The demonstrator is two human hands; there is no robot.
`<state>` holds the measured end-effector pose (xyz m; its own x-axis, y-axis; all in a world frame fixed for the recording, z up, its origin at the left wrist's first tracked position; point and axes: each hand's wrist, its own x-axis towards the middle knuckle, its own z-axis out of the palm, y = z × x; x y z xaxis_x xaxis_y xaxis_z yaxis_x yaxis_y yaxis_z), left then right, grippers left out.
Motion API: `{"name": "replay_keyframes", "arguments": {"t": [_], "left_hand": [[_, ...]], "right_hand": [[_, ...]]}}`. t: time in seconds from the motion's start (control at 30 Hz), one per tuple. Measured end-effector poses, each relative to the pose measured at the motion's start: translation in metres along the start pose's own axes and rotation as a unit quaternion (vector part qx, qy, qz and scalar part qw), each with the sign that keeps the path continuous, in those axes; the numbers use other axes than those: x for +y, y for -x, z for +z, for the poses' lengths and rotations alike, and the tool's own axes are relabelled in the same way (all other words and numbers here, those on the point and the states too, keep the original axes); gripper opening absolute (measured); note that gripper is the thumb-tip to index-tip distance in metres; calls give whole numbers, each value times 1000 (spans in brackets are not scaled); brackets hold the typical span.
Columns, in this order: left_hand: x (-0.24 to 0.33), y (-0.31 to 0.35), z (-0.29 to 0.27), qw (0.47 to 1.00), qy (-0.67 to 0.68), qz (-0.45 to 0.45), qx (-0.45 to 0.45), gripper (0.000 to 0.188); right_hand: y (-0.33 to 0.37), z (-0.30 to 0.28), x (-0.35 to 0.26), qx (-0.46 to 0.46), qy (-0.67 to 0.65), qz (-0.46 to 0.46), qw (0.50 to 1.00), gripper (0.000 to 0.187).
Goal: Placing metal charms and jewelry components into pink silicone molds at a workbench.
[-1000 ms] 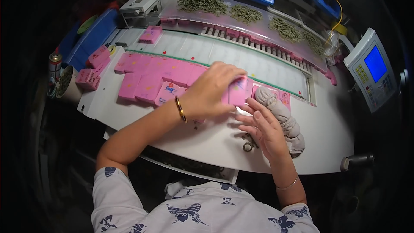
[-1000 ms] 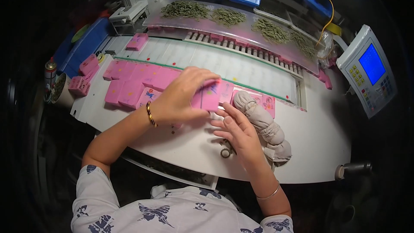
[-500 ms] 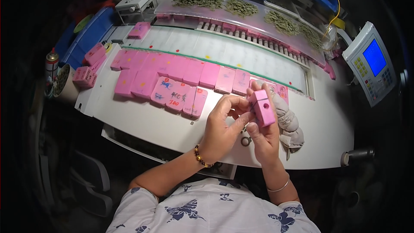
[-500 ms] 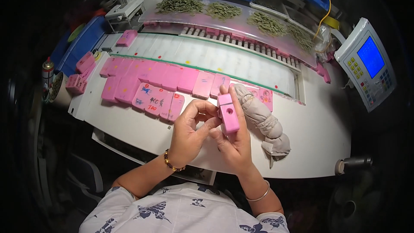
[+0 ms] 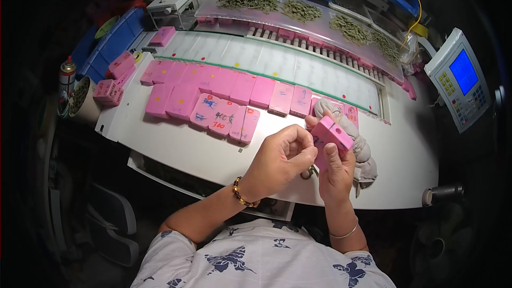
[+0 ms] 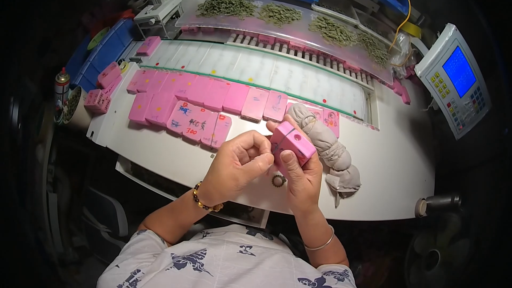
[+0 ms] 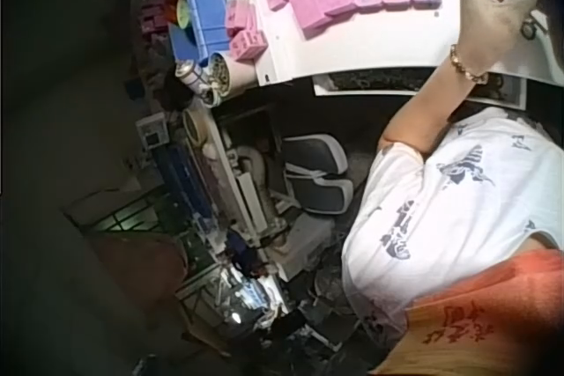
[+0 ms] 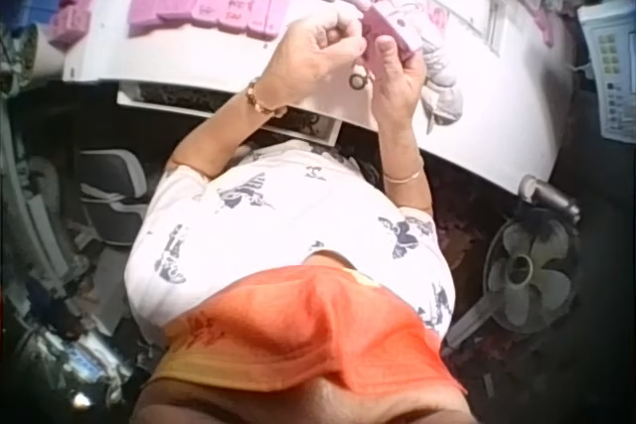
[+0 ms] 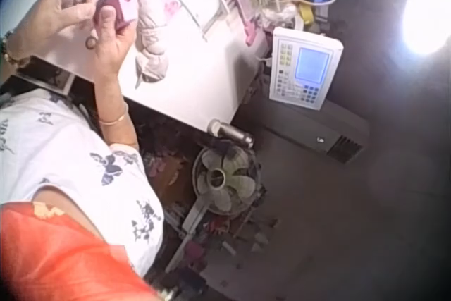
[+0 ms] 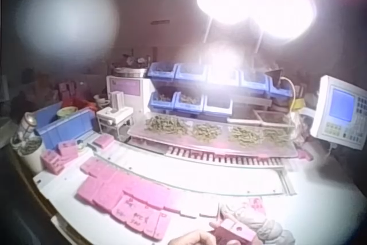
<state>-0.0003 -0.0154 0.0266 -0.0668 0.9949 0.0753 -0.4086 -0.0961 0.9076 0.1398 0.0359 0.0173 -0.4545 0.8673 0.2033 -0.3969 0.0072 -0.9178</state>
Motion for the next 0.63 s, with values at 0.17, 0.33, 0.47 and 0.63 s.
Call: {"name": "replay_keyframes", "arguments": {"t": [0.17,0.33,0.47,0.63], "left_hand": [[15,-8,-15,984,-57,-129,-114,20],[7,-8,-22,928,333,-115,-121,33],[2,-13,-36,903,423,-51,-56,40],[-11,-7,-32,976,-169,127,48,40]], "right_hand": [[3,-11,-4,-36,-2,53,998,59],[2,-11,0,-60,-19,73,995,60],[-3,-4,-5,-79,-230,141,960,65],[-4,-8,1,-32,-116,150,981,67]]}}
